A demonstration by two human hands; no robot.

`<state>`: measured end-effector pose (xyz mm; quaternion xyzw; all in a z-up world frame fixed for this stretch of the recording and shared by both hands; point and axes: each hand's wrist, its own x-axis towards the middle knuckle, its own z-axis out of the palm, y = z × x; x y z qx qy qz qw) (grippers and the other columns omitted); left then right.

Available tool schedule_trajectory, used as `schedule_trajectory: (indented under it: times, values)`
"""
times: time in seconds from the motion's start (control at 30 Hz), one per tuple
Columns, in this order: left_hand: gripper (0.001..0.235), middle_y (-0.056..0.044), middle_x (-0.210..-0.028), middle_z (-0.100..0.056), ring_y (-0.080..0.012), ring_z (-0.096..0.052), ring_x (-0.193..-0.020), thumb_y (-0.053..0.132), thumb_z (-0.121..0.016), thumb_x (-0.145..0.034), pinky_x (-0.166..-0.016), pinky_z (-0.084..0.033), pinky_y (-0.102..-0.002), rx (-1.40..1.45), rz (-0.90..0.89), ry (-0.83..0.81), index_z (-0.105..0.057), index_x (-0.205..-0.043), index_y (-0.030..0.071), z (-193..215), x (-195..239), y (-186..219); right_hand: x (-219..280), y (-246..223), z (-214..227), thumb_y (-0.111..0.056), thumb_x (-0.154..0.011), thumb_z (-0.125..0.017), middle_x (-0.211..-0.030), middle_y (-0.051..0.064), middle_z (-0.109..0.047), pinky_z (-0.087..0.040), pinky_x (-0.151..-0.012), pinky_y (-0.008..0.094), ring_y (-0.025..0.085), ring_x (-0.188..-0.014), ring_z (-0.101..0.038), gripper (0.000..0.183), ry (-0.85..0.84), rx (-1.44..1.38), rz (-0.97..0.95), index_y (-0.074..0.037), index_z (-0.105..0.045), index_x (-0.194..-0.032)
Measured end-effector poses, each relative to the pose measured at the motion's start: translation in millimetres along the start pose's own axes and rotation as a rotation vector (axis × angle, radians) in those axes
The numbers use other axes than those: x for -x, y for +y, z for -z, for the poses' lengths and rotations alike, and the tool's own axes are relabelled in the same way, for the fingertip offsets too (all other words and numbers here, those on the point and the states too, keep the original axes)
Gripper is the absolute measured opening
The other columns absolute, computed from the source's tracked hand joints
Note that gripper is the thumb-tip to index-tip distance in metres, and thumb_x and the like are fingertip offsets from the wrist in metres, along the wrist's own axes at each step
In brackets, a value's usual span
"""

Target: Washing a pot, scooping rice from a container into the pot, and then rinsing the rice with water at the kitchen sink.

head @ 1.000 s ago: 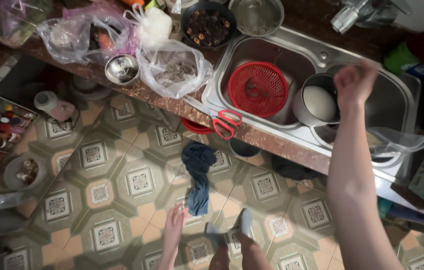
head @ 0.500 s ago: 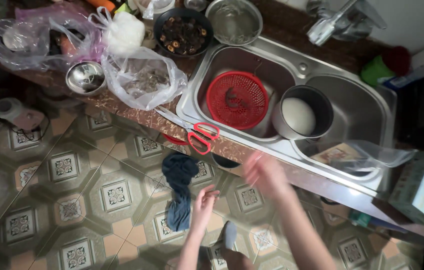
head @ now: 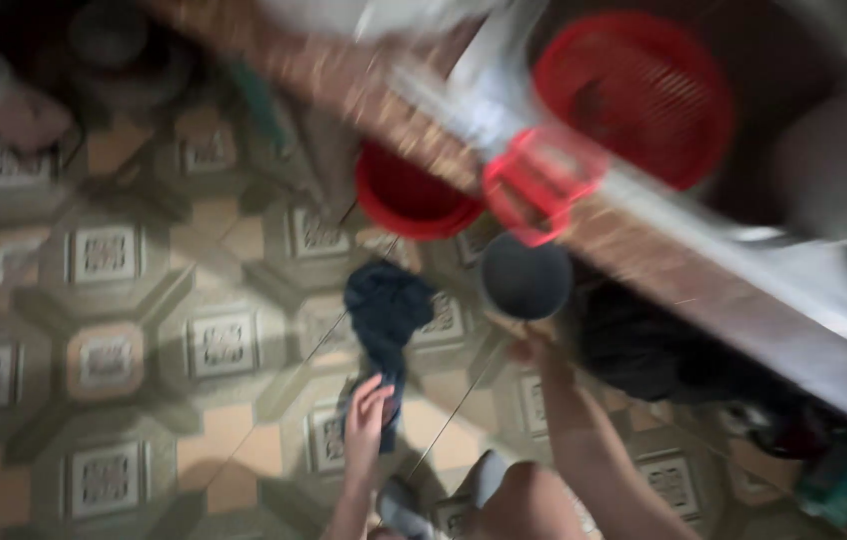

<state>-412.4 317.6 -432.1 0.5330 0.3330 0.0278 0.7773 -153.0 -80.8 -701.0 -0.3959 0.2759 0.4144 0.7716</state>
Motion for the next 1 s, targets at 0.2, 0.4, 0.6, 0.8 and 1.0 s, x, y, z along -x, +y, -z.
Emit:
schedule_trajectory:
  times: [0.2,0.4,0.6,0.8,1.0]
  values:
    - [0.036,-0.007,-0.119,-0.074,-0.013,-0.067,-0.096,0.011,-0.052,-0.102,-0.082,-0.052,-0.024,-0.018,-0.092,-0.01,-0.058,-0.137,0.01,17.3,-40.3,-7.7,-94.9,3.4,8.7,-0.04,-0.098,-0.064,-0.116,0.027,-0.066,-0.059,-0.091,0.058,0.043,-0.1,-0.068,0.052,0.518,-0.032,0.145,-0.009,-0.048,-0.138]
    - [0.038,-0.011,-0.119,-0.074,-0.014,-0.068,-0.095,0.008,-0.052,-0.101,-0.08,-0.052,-0.025,0.015,-0.137,-0.083,-0.057,-0.138,0.01,28.0,-76.5,-71.4,-140.2,15.4,24.3,-0.015,-0.103,-0.053,-0.12,0.023,-0.071,-0.063,-0.094,0.053,0.039,-0.113,-0.068,0.035,0.155,-0.568,0.35,-0.001,-0.054,-0.136]
    - [0.038,-0.01,-0.119,-0.074,-0.0135,-0.067,-0.096,0.01,-0.053,-0.101,-0.08,-0.052,-0.024,-0.032,-0.106,-0.099,-0.057,-0.139,0.011,25.8,-79.0,-76.2,-147.7,7.6,18.5,-0.011,-0.099,-0.047,-0.115,0.023,-0.073,-0.066,-0.081,0.043,0.039,-0.106,-0.071,0.037,0.174,-0.601,0.293,0.003,-0.056,-0.132]
    - [0.043,-0.009,-0.132,-0.067,-0.0142,-0.067,-0.097,0.018,-0.059,-0.099,-0.077,-0.058,-0.027,-0.14,0.041,-0.141,-0.055,-0.142,0.017,-7.9,-29.2,7.3,-26.5,29.1,-71.2,-0.016,-0.103,-0.047,-0.114,0.027,-0.069,-0.066,-0.073,0.036,0.037,-0.099,-0.072,0.038,0.302,-0.493,0.233,0.012,-0.053,-0.128]
    - [0.071,-0.01,-0.148,-0.051,-0.0168,-0.068,-0.108,0.03,-0.072,-0.088,-0.074,-0.059,-0.032,-0.29,0.111,-0.129,-0.044,-0.151,0.017,-40.3,33.0,113.2,69.2,29.9,-113.9,-0.013,-0.103,-0.047,-0.107,0.022,-0.067,-0.065,-0.071,0.039,0.034,-0.096,-0.071,0.028,0.407,-0.253,0.215,0.009,-0.052,-0.119]
